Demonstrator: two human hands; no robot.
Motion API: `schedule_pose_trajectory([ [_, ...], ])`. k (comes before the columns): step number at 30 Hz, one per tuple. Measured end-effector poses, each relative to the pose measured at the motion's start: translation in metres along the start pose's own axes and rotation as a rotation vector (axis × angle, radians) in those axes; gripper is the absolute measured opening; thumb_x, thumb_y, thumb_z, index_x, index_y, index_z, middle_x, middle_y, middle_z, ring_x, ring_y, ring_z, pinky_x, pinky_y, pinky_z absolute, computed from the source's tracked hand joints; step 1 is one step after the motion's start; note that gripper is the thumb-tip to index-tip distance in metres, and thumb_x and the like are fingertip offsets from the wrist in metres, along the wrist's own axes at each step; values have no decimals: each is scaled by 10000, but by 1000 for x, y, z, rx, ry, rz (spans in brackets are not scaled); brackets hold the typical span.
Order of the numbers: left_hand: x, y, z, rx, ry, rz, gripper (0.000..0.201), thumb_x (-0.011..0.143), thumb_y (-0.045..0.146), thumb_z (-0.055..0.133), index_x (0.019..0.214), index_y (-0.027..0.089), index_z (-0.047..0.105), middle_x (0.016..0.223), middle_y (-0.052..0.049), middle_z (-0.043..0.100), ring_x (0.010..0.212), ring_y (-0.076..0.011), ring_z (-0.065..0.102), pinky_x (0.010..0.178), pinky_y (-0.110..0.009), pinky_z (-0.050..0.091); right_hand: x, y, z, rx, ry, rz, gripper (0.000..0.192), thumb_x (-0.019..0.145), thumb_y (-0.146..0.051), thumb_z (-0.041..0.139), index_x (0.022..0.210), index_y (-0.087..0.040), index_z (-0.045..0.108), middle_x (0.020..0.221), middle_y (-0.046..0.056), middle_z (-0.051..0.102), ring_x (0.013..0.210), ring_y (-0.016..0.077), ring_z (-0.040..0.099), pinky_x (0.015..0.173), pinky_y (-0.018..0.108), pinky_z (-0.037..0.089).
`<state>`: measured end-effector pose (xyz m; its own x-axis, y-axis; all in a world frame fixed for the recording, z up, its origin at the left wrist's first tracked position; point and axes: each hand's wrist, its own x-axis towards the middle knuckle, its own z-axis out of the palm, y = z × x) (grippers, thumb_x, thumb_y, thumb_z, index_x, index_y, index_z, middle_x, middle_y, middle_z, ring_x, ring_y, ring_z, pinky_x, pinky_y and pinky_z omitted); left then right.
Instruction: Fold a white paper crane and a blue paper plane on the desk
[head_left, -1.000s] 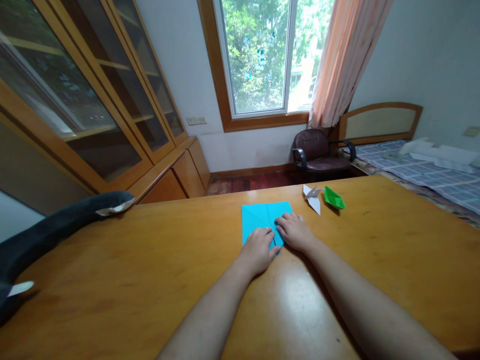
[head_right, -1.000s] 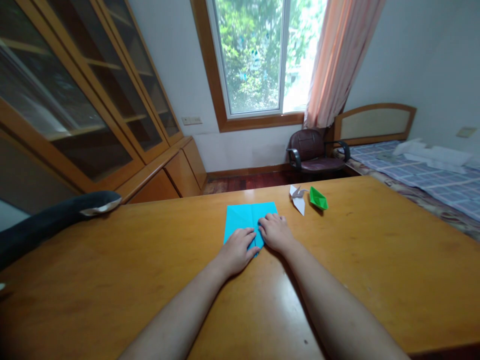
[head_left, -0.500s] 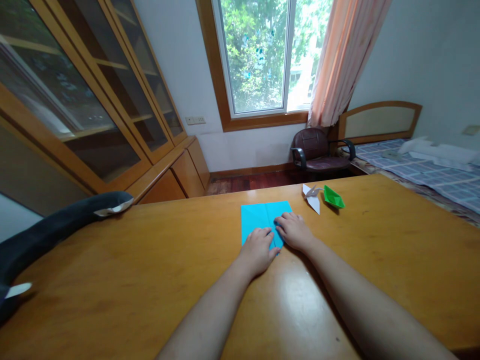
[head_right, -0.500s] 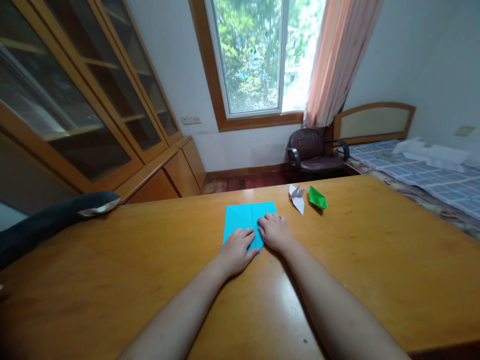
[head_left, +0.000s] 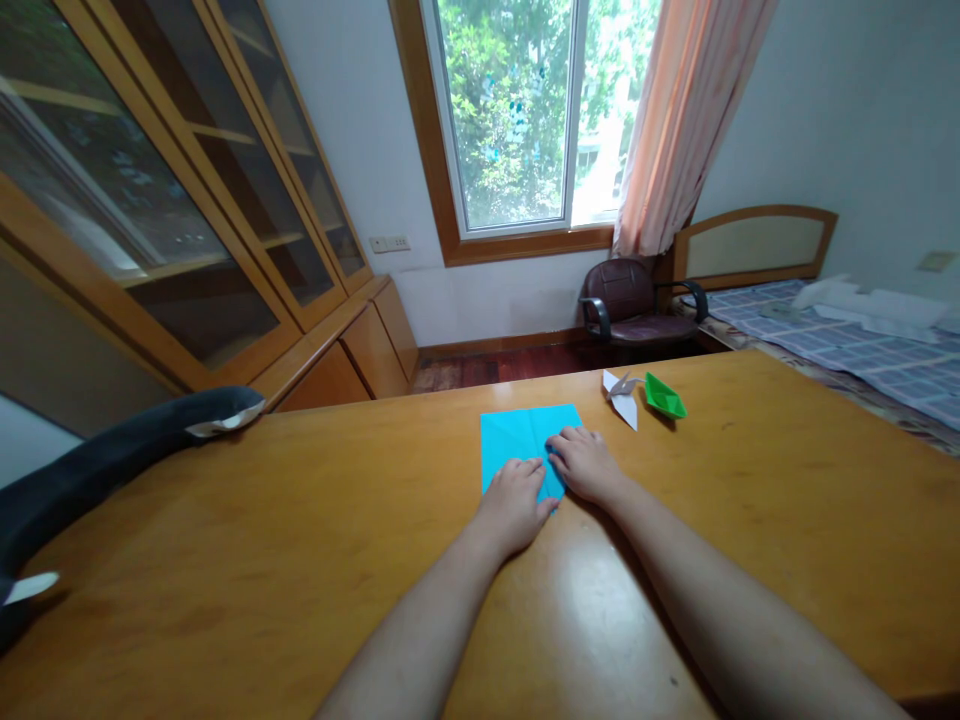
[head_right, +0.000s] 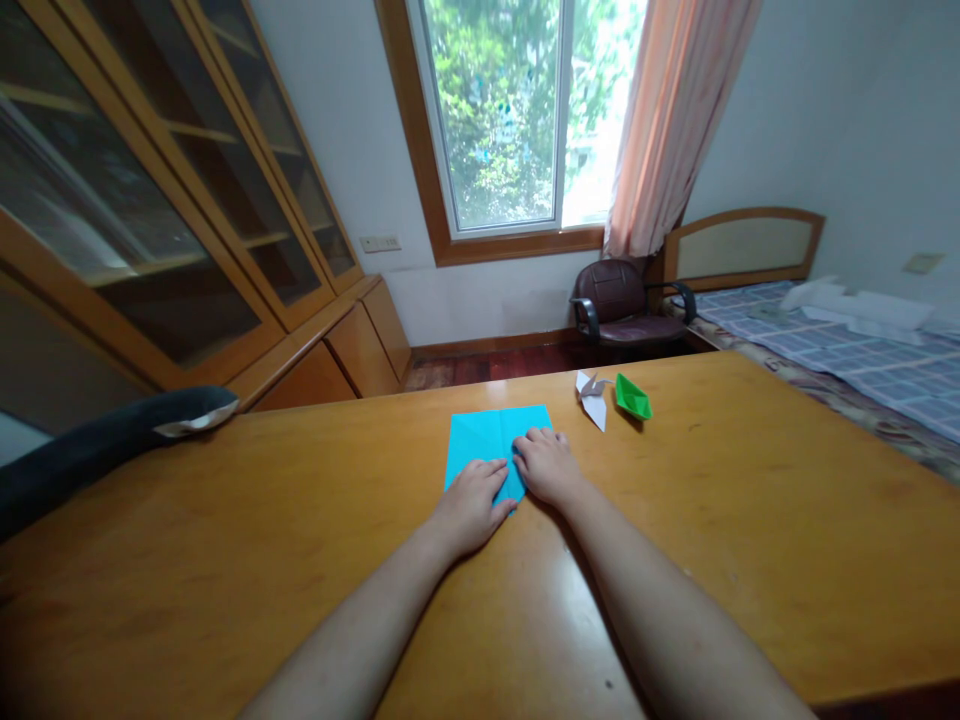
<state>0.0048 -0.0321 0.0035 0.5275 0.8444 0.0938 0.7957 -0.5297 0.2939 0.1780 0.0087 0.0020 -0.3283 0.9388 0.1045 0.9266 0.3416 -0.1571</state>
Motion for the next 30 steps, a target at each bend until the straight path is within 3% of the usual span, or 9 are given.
schedule_pose_trajectory([
  [9, 0, -2, 4, -21, 56, -123, 511, 817, 466, 620, 1204, 135, 581, 1331, -158, 503, 1225, -328, 453, 1050, -426, 386, 1, 0, 1, 0, 4, 10, 277, 948, -343, 442, 1133, -238, 619, 1091, 91, 612, 1056, 258, 483, 870, 371, 300],
  [22, -4, -5, 0, -79, 40, -46, 574, 768, 518, 665, 1221, 178, 572, 1295, -133, 512, 1192, -313, 451, 1046, -441, 379, 3, 1, 1, 41, 32, 24, 220, 914, -323, 491, 1012, -184, 630, 1036, 94, 633, 1024, 243, 523, 878, 355, 287],
  [30, -3, -5, 2, -77, 38, -51, 580, 775, 522, 653, 1227, 171, 570, 1311, -141, 498, 1206, -321, 439, 1054, -443, 366, 9, 3, -7, 4, -35, 8, 238, 906, -348, 496, 961, -187, 661, 996, 91, 662, 980, 243, 565, 841, 342, 311],
])
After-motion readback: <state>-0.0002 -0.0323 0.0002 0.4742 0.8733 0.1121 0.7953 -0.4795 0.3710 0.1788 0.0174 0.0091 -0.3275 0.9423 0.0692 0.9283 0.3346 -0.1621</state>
